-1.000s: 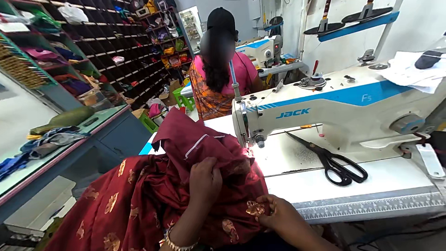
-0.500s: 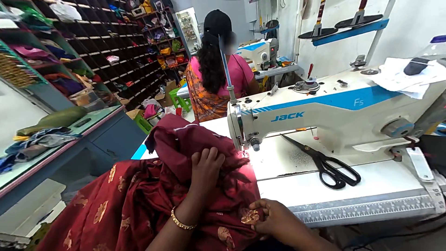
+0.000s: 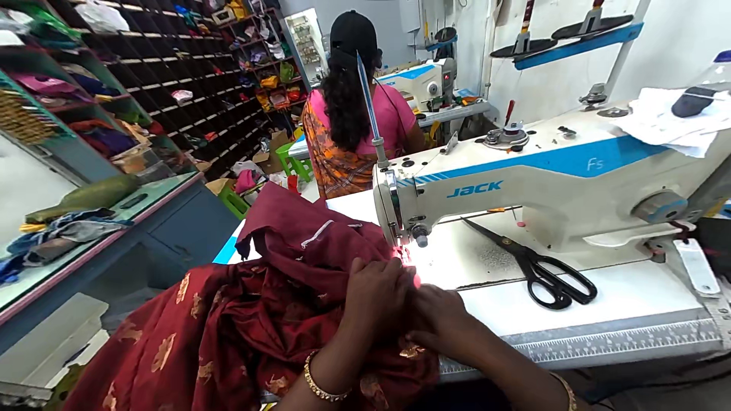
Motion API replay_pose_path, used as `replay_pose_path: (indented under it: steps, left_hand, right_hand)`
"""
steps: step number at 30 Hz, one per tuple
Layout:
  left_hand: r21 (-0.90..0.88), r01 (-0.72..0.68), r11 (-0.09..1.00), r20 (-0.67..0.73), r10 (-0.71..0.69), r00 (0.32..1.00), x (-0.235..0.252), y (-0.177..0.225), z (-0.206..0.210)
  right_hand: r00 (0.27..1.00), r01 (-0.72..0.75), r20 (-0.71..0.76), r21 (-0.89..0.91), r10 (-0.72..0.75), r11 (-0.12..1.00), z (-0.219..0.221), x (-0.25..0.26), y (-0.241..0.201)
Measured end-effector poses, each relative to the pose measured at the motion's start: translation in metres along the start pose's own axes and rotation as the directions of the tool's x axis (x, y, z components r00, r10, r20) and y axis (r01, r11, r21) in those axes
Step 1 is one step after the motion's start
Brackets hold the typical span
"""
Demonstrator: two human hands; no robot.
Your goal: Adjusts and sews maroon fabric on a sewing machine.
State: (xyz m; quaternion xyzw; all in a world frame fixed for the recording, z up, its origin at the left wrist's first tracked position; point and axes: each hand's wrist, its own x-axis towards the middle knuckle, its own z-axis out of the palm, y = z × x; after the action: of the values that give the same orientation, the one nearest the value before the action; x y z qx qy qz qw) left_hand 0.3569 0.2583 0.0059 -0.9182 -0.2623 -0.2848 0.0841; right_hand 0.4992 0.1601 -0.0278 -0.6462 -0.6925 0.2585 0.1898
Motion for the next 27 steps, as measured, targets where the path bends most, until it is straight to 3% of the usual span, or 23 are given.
replay_pose_path:
  steps: [2, 4, 5, 7, 9, 12, 15, 17, 20, 22, 24, 27]
  left_hand:
    - [-0.024, -0.01, 1.0, -0.032, 0.01, 0.999, -0.003, 0.009, 0.011]
    - [-0.057, 0.02, 0.998, 0.135, -0.012, 0.991, -0.009, 0.018, 0.015]
    - [-0.061, 0.082, 0.995, 0.298, -0.06, 0.953, -0.01, 0.021, 0.013]
    - [-0.055, 0.252, 0.966, 0.584, -0.174, 0.793, -0.006, 0.02, 0.002]
    - [-0.116, 0.368, 0.923, 0.64, -0.214, 0.738, -0.003, 0.01, -0.007]
    - [-0.137, 0.332, 0.933, 0.596, -0.191, 0.78, -0.003, 0.0, -0.012]
    - [-0.099, 0.172, 0.98, 0.397, -0.12, 0.91, -0.008, 0.009, 0.003]
    - [-0.033, 0.128, 0.991, 0.4, -0.104, 0.911, -0.007, 0.021, 0.011]
    - [0.041, 0.198, 0.979, 0.639, -0.178, 0.748, 0.005, 0.035, 0.004]
    - [0.039, 0.227, 0.973, 0.759, -0.177, 0.627, 0.015, 0.031, -0.003]
    - [0.027, 0.223, 0.975, 0.801, -0.154, 0.579, 0.018, 0.023, -0.005]
    - [0.007, 0.221, 0.975, 0.827, -0.13, 0.547, 0.018, 0.014, -0.008]
  right_hand:
    - [0.994, 0.04, 0.1, -0.071, -0.032, 0.997, 0.005, 0.001, 0.0]
    - [0.992, 0.086, 0.101, -0.116, -0.074, 0.99, 0.008, -0.004, 0.002]
    - [0.991, 0.108, 0.09, -0.126, -0.097, 0.986, 0.01, -0.007, 0.004]
    - [0.991, 0.12, 0.07, -0.138, -0.111, 0.983, 0.011, -0.012, 0.006]
    - [0.994, 0.111, 0.027, -0.15, -0.108, 0.982, 0.013, -0.015, 0.008]
    - [0.991, 0.116, -0.044, -0.183, -0.126, 0.976, 0.021, -0.013, 0.011]
    - [0.989, 0.121, -0.065, -0.196, -0.136, 0.973, 0.023, -0.012, 0.011]
    - [0.988, 0.125, -0.065, -0.21, -0.141, 0.97, 0.023, -0.013, 0.011]
    - [0.969, 0.168, -0.14, -0.24, -0.205, 0.956, 0.028, -0.017, 0.015]
    - [0.896, 0.23, -0.303, -0.306, -0.324, 0.924, 0.039, -0.016, 0.021]
    - [0.843, 0.253, -0.376, -0.354, -0.385, 0.9, 0.045, -0.014, 0.026]
    - [0.831, 0.257, -0.39, -0.364, -0.397, 0.895, 0.046, -0.014, 0.027]
